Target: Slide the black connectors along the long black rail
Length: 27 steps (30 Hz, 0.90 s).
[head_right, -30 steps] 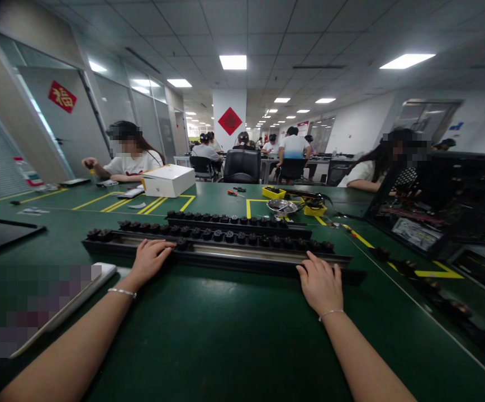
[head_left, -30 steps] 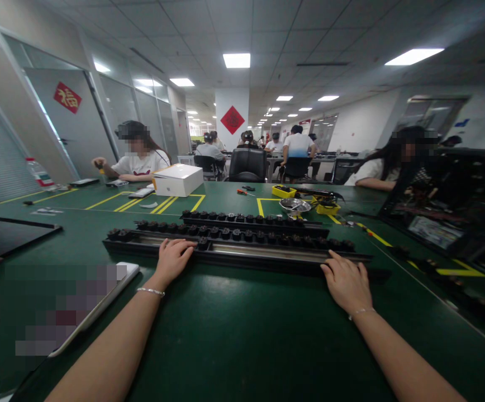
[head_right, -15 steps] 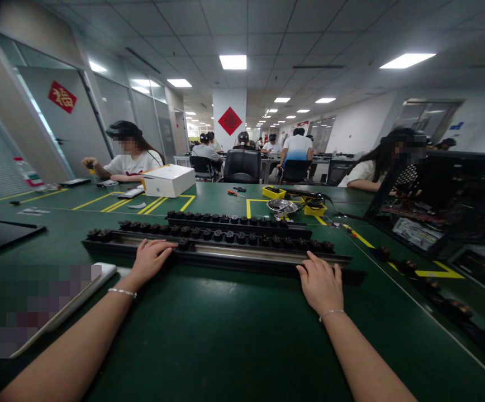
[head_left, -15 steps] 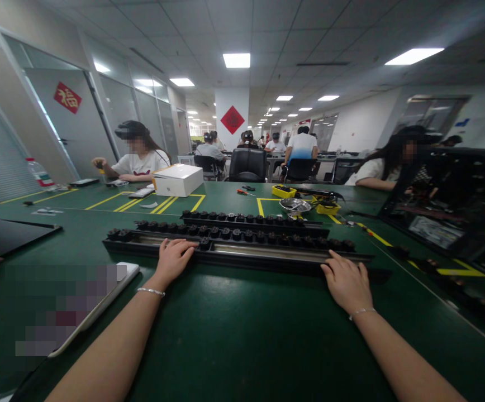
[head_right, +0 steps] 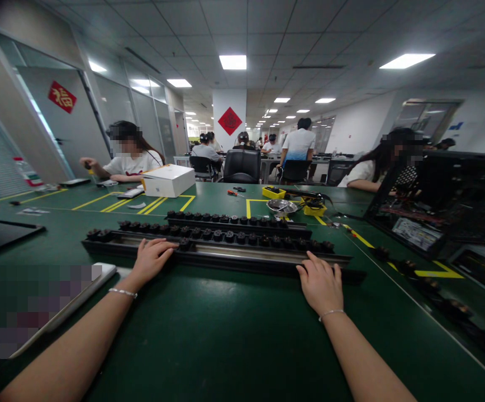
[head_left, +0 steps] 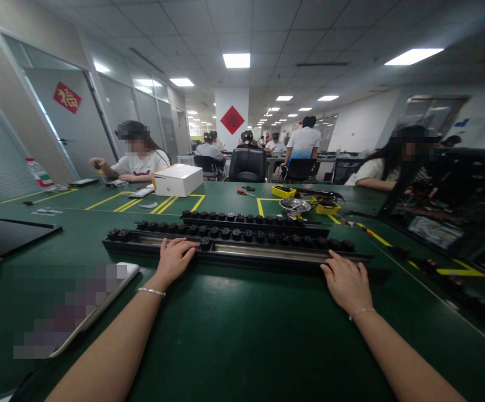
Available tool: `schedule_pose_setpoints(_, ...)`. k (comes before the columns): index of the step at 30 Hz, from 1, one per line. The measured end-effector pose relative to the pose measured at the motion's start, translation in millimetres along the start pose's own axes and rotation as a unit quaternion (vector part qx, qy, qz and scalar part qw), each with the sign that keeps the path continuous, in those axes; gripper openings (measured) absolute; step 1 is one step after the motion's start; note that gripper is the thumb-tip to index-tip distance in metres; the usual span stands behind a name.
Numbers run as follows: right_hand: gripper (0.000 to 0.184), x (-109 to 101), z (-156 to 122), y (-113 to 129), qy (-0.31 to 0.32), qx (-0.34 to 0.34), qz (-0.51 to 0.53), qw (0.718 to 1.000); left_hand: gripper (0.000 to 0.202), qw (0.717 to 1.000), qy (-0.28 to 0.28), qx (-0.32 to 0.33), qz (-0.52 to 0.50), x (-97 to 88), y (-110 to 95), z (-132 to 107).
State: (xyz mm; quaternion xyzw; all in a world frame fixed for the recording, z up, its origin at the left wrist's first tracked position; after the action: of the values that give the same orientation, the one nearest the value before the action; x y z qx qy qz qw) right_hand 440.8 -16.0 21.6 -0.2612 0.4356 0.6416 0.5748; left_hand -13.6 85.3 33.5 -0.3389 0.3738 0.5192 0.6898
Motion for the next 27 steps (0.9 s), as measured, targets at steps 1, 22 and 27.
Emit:
schedule_pose_setpoints(1,0.043,-0.1,-0.1,0.1,0.000,0.000,0.002,1.000,0.025,1.000,-0.001,0.002,-0.001,-0.1,-0.6,0.0)
schedule_pose_setpoints(22,0.046,-0.9,-0.3,1.1,0.000,0.000,-0.006,1.000,0.027,0.999,-0.026,0.040,0.004,-4.4,-9.5,0.2)
schedule_pose_setpoints(27,0.042,-1.6,-1.2,2.9,-0.011,-0.013,-0.008,1.000,0.027,0.999,-0.020,0.045,0.014,-5.8,-13.0,-0.5)
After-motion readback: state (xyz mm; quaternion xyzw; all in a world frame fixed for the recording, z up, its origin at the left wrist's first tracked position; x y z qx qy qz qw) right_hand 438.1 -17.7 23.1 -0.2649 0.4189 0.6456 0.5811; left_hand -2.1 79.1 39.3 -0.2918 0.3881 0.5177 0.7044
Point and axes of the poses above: each hand's wrist, its own z-axis towards the middle knuckle, its own x-axis out of the palm, y = z × x, the point moved 8 cm from there along z, towards the middle knuckle, and after that the axes turned 15 degrees about z, right-handed, at the moved point
